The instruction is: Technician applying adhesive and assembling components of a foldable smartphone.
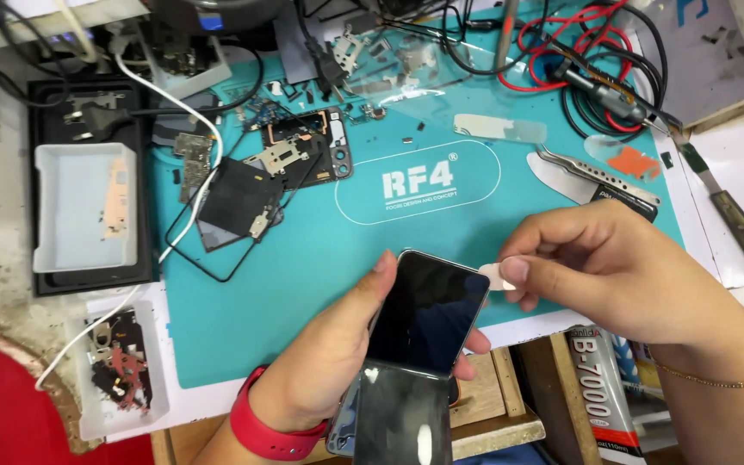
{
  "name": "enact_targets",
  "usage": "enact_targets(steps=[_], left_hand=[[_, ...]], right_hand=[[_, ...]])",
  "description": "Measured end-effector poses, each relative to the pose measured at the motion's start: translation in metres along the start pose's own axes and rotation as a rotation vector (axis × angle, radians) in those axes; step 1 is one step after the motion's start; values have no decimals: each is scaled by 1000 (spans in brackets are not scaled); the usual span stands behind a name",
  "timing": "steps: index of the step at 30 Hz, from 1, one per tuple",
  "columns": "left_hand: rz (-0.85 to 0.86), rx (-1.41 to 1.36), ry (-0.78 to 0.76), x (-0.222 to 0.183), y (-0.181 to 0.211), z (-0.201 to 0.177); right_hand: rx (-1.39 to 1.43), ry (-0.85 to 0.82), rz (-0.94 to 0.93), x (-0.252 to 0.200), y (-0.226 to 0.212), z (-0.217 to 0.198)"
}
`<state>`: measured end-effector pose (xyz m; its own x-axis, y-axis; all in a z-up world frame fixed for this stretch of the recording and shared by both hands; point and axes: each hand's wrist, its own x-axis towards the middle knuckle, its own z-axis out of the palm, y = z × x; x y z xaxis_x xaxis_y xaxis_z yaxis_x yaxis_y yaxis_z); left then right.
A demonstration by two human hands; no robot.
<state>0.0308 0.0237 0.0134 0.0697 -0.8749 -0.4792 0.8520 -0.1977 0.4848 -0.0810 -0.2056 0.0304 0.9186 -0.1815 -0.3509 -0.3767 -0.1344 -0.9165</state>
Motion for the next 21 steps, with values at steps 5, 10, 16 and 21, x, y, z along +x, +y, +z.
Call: enact_targets(steps=[5, 10, 16, 21], left_hand=[[-16, -43, 32, 2, 0, 1], [321, 296, 403, 6, -4, -2], [337, 215, 389, 7, -7, -2], [265, 220, 427, 7, -11, -8]], right_hand=[[-23, -55, 23, 0, 3, -1], [15, -22, 40, -1, 12, 7], [-45, -13, 29, -2, 11, 11], [-43, -22, 18, -2, 13, 10]])
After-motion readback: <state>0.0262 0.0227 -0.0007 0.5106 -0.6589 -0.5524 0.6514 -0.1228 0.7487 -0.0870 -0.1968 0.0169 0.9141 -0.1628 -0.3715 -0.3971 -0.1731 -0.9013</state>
